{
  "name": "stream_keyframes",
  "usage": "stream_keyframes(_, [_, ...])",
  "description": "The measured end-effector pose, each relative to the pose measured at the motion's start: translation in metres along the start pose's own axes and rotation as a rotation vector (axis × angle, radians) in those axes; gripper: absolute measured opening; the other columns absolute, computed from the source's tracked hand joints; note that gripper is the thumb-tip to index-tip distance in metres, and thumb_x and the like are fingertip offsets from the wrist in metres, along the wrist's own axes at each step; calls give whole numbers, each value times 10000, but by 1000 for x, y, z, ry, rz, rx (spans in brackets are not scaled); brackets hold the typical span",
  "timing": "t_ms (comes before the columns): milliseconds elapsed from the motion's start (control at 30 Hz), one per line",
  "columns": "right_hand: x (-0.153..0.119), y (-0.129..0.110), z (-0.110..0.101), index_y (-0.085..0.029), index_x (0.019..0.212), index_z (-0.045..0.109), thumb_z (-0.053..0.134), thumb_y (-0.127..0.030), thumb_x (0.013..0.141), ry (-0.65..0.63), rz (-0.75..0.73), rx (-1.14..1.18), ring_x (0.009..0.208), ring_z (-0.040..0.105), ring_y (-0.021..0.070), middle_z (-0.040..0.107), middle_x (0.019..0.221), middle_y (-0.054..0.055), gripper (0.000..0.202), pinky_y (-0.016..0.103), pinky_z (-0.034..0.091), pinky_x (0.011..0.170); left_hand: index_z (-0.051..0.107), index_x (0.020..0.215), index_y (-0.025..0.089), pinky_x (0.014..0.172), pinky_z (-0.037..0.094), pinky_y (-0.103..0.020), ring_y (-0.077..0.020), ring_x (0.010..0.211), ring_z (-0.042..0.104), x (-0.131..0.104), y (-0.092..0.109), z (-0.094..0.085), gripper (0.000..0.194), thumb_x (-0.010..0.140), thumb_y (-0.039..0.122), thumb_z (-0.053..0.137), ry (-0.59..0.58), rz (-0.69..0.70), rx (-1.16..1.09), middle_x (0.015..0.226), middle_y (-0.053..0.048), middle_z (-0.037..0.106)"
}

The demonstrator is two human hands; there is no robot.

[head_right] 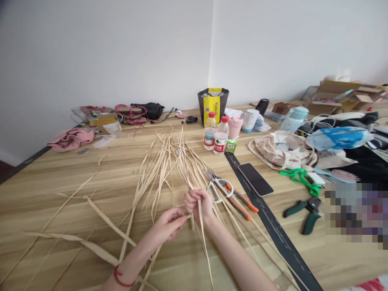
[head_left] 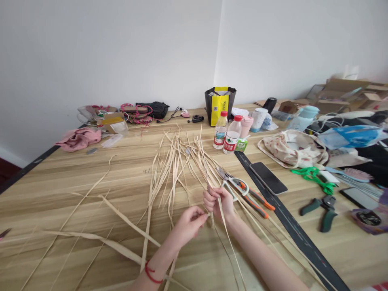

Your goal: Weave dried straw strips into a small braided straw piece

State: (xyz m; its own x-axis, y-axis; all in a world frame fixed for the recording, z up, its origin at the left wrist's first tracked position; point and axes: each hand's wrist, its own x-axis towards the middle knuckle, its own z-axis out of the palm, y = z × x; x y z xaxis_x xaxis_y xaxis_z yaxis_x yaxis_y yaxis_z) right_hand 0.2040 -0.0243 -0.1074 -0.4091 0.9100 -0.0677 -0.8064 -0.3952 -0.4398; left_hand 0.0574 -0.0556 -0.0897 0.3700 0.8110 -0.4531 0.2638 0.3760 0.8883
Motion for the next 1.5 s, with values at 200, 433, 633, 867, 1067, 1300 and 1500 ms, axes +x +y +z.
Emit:
stream_keyframes(200, [2, 0, -3, -212, 513, 222, 522, -265, 687, 28, 36, 17, 419, 113, 77, 163, 505, -78, 351, 196, 153, 363, 593, 796, 167, 520, 325, -233, -105, 534, 452, -11, 16, -15, 210, 780, 375, 608, -80, 59, 120, 612, 38, 538])
stream_keyframes(433, [2, 8, 2, -209, 490, 293, 531, -264, 665, 90, 52, -3, 413, 164, 76, 205, 486, -73, 300, 188, 194, 350, 567, 737, 182, 587, 385, -253, -132, 589, 505, -7, 26, -9, 175, 840, 323, 556, 12, 253, 221, 628, 36, 538])
stream_keyframes(633, [5, 18, 4, -186, 455, 337, 595, -194, 637, 207, -15, -3, 403, 198, 47, 243, 446, -85, 316, 148, 255, 359, 623, 738, 192, 743, 447, -370, -226, 826, 560, -8, 35, -4, 80, 809, 197, 660, 303, 720, 888, 815, -28, 639])
stream_keyframes(867, [4, 22, 1, -171, 531, 474, 593, -201, 629, 221, 59, 9, 340, 205, 36, 327, 426, -86, 157, 144, 175, 290, 621, 847, 194, 845, 434, -433, -276, 1016, 498, -1, 36, -1, 43, 827, 219, 650, 377, 1013, 1084, 1014, -61, 622])
stream_keyframes(1067, [-2, 14, 1, -208, 519, 334, 558, -251, 687, 96, 102, 74, 406, 239, 74, 292, 473, -66, 284, 161, 239, 316, 486, 1111, 234, 976, 363, -457, -256, 1136, 465, 2, 15, 4, 202, 922, 305, 496, 733, 865, 512, 1150, -83, 536])
stream_keyframes(1300, [-4, 7, -3, -218, 541, 238, 541, -275, 733, -11, -2, 110, 459, 178, 102, 201, 505, -66, 363, 146, 214, 324, 576, 896, 192, 755, 476, -332, -201, 804, 619, -8, -15, 14, 310, 815, 490, 591, 186, 185, -223, 845, -41, 648])
stream_keyframes(1500, [-5, 7, -4, -214, 535, 225, 537, -326, 754, 23, -103, -39, 448, 192, 99, 194, 504, -65, 397, 156, 241, 339, 623, 808, 157, 739, 494, -300, -164, 728, 635, -9, -11, 20, 313, 680, 401, 773, -15, 103, -416, 777, -28, 677])
